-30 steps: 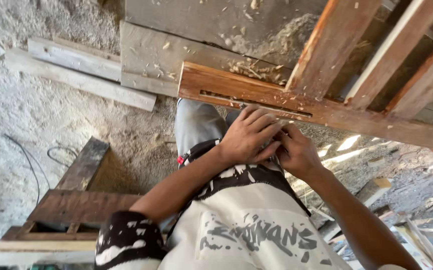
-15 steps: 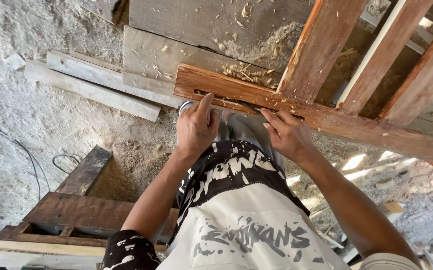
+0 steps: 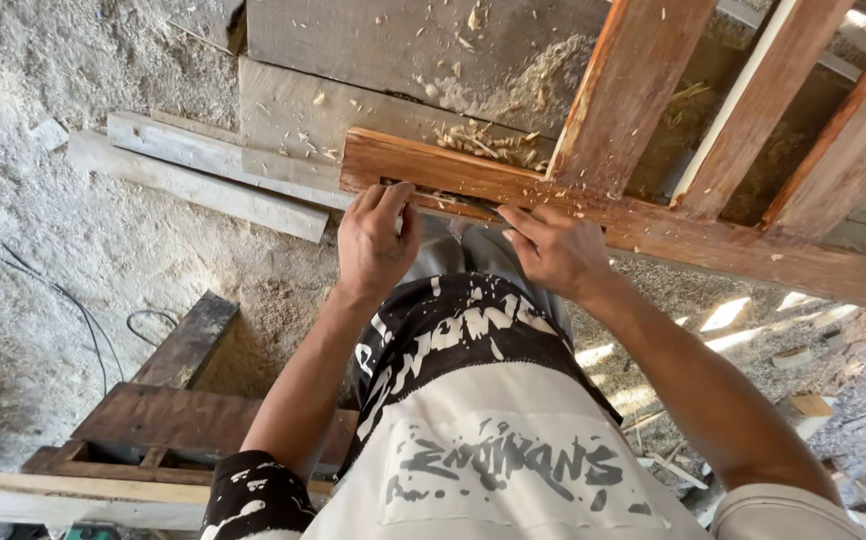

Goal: The person uses a chisel to carve a rectangular recess into a wooden frame. They repeatedly chip away wood, clear shavings, and adjust their grip to refine the cut.

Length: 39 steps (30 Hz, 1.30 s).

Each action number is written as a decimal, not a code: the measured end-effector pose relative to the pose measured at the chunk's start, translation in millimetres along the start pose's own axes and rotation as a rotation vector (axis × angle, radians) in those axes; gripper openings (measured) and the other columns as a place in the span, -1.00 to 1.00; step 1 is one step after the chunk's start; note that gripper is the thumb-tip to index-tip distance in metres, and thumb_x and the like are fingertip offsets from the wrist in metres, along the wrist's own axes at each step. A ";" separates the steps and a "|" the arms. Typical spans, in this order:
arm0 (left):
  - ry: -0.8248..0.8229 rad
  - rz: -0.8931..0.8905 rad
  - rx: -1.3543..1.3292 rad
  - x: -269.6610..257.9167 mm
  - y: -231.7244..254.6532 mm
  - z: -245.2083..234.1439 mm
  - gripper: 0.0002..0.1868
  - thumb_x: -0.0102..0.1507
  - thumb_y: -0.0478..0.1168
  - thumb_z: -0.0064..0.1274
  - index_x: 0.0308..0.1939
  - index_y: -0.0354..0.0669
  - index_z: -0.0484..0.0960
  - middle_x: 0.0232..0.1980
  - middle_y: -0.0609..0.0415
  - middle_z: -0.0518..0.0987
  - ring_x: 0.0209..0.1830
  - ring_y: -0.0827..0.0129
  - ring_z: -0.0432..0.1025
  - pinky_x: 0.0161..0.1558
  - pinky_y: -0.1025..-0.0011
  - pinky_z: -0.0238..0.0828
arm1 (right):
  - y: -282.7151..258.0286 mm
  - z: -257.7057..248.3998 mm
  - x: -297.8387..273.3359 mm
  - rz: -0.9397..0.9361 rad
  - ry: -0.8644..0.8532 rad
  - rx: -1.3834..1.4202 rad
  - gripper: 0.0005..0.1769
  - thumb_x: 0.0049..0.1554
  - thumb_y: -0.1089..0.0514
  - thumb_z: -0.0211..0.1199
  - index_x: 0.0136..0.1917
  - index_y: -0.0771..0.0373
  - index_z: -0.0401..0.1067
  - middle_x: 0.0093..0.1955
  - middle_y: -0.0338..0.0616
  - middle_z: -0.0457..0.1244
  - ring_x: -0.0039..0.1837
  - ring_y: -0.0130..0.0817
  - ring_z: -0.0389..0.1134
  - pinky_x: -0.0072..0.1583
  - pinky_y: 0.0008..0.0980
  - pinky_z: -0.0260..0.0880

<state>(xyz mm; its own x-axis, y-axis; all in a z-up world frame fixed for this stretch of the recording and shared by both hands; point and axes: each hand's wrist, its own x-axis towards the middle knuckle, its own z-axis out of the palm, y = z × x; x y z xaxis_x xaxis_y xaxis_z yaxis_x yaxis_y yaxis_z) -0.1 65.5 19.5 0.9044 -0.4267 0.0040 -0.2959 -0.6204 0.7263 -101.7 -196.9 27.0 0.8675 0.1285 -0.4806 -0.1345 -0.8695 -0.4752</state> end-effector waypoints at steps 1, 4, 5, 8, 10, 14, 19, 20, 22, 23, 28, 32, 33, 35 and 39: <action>0.013 -0.014 -0.028 -1.5 0.0 0.0 -0.83 0.25 -0.40 0.11 -0.07 -0.29 0.64 -0.24 -0.05 0.58 -0.26 0.15 0.50 -0.20 0.21 0.48 | 2.8 1.6 3.4 0.019 -0.053 -0.010 -0.58 0.24 -0.06 0.20 0.33 0.00 0.52 -0.32 -0.20 0.34 -0.40 -0.32 0.25 -0.41 -0.25 0.31; 0.069 -0.058 -0.129 5.3 -4.2 4.1 -0.83 0.25 -0.45 0.08 -0.07 -0.32 0.63 -0.21 -0.03 0.56 -0.26 0.22 0.49 -0.22 0.28 0.49 | 23.3 -9.1 22.8 -0.093 -0.066 0.379 -0.63 0.29 -0.07 0.19 0.29 0.03 0.54 0.03 -0.11 0.43 -0.19 -0.43 0.44 -0.04 -0.33 0.53; 0.089 -0.084 -0.177 8.7 -6.3 6.4 -0.83 0.26 -0.45 0.08 -0.08 -0.31 0.63 -0.20 -0.02 0.57 -0.25 0.25 0.49 -0.23 0.31 0.49 | 28.7 -13.3 27.0 -0.054 -0.111 0.434 -0.62 0.27 -0.07 0.20 0.30 0.04 0.53 0.04 -0.09 0.45 -0.15 -0.40 0.45 0.00 -0.29 0.53; 0.069 -0.233 -0.309 10.0 -13.0 2.6 -0.86 0.30 -0.46 0.06 -0.10 -0.28 0.65 -0.17 0.01 0.58 -0.32 0.34 0.48 -0.32 0.41 0.48 | 27.0 -20.3 22.9 0.072 -0.234 0.523 -0.57 0.23 -0.07 0.21 0.33 0.03 0.51 0.07 -0.06 0.45 -0.10 -0.34 0.47 0.05 -0.25 0.51; 0.065 -0.286 -0.315 9.4 -16.4 -0.6 -0.85 0.30 -0.47 0.05 -0.10 -0.27 0.67 -0.18 0.02 0.59 -0.35 0.36 0.45 -0.35 0.42 0.44 | 16.6 -25.4 10.5 0.160 -0.274 0.438 -0.55 0.23 -0.07 0.16 0.37 -0.03 0.48 0.11 -0.09 0.41 -0.15 -0.32 0.44 0.01 -0.31 0.49; 0.175 -0.173 -0.137 0.6 -20.3 -4.0 -0.83 0.25 -0.46 0.06 -0.10 -0.26 0.66 -0.15 0.01 0.57 -0.17 0.28 0.44 -0.12 0.31 0.42 | 0.3 -41.0 -21.1 0.069 -0.039 0.221 -0.55 0.27 0.08 0.18 0.42 0.05 0.45 0.10 -0.15 0.36 -0.13 -0.32 0.34 -0.13 -0.33 0.46; 0.354 -0.130 0.019 4.9 -37.1 -3.1 -0.90 0.29 -0.41 0.07 -0.13 -0.23 0.63 -0.11 -0.02 0.54 -0.07 0.20 0.39 0.00 0.21 0.36 | 0.3 -46.9 -42.4 -0.112 0.108 0.191 -0.54 0.15 0.13 0.38 0.30 0.26 0.46 0.04 -0.08 0.20 -0.07 -0.38 0.32 -0.20 -0.53 0.50; 0.381 -0.142 0.030 9.4 -40.8 -1.3 -0.91 0.31 -0.40 0.07 -0.12 -0.23 0.62 -0.11 -0.03 0.53 -0.05 0.18 0.38 0.01 0.20 0.36 | 0.5 -47.9 -44.3 -0.116 0.100 0.138 -0.55 0.13 0.11 0.39 0.27 0.26 0.48 0.03 -0.07 0.20 -0.09 -0.37 0.32 -0.25 -0.52 0.47; 0.375 -0.206 -0.062 20.1 -48.6 4.1 -0.95 0.39 -0.36 0.04 -0.11 -0.23 0.61 -0.13 -0.03 0.52 -0.07 0.18 0.39 -0.05 0.24 0.39 | -2.7 -47.8 -43.0 -0.137 0.080 0.033 -0.56 0.09 0.08 0.43 0.20 0.27 0.52 0.01 -0.05 0.20 -0.12 -0.34 0.33 -0.34 -0.50 0.40; 0.343 -0.256 -0.168 27.0 -52.7 7.7 -0.92 0.44 -0.32 0.03 -0.12 -0.22 0.61 -0.15 -0.01 0.53 -0.11 0.20 0.40 -0.11 0.28 0.42 | -6.6 -48.2 -42.1 -0.149 0.108 0.005 -0.59 0.11 0.11 0.40 0.21 0.27 0.53 0.01 -0.07 0.21 -0.14 -0.34 0.33 -0.31 -0.46 0.41; 0.386 -0.347 -0.203 45.6 -64.5 22.9 -0.84 0.41 -0.21 0.05 -0.16 -0.24 0.59 -0.20 -0.06 0.52 -0.29 0.21 0.45 -0.18 0.28 0.44 | -32.1 -46.9 -24.8 -0.249 0.208 -0.114 -0.64 0.16 0.18 0.33 0.23 0.26 0.52 0.02 -0.07 0.24 -0.19 -0.31 0.33 -0.24 -0.33 0.41; 0.444 -0.313 -0.246 37.2 -69.1 30.9 -0.82 0.41 -0.18 0.01 -0.14 -0.23 0.61 -0.20 -0.08 0.51 -0.25 0.15 0.47 -0.15 0.26 0.45 | -31.5 -41.0 -23.6 -0.229 0.179 -0.126 -0.61 0.22 0.20 0.32 0.30 0.28 0.47 -0.02 -0.04 0.25 -0.22 -0.25 0.34 -0.24 -0.26 0.39; 0.452 -0.311 -0.241 36.6 -71.2 31.5 -0.81 0.41 -0.17 0.01 -0.14 -0.23 0.61 -0.20 -0.08 0.51 -0.25 0.14 0.47 -0.15 0.24 0.45 | -30.9 -38.1 -23.8 -0.253 0.193 -0.134 -0.59 0.23 0.19 0.32 0.34 0.27 0.45 -0.03 -0.04 0.25 -0.22 -0.23 0.34 -0.24 -0.25 0.39; 0.476 -0.327 -0.220 36.1 -73.8 33.5 -0.79 0.41 -0.14 -0.01 -0.16 -0.21 0.61 -0.20 -0.07 0.51 -0.24 0.12 0.47 -0.13 0.22 0.45 | -32.3 -33.3 -25.1 -0.291 0.172 -0.171 -0.53 0.23 0.19 0.31 0.39 0.27 0.41 -0.06 -0.01 0.24 -0.26 -0.22 0.33 -0.30 -0.26 0.37; 0.545 -0.338 -0.124 43.0 -75.1 47.2 -0.76 0.45 -0.11 -0.05 -0.19 -0.21 0.54 -0.22 -0.06 0.48 -0.21 0.09 0.45 -0.10 0.17 0.42 | -42.5 -33.8 -15.9 -0.379 0.172 -0.267 -0.49 0.24 0.18 0.28 0.46 0.21 0.40 -0.13 0.00 0.24 -0.37 -0.26 0.29 -0.40 -0.27 0.32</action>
<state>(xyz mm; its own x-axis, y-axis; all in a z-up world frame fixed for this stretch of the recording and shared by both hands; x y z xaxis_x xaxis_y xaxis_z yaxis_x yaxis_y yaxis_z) 46.5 62.6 -67.3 0.9772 0.1942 0.0855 0.0407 -0.5673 0.8225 -93.6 -178.1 79.8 0.9009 0.3988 -0.1713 0.3140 -0.8713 -0.3771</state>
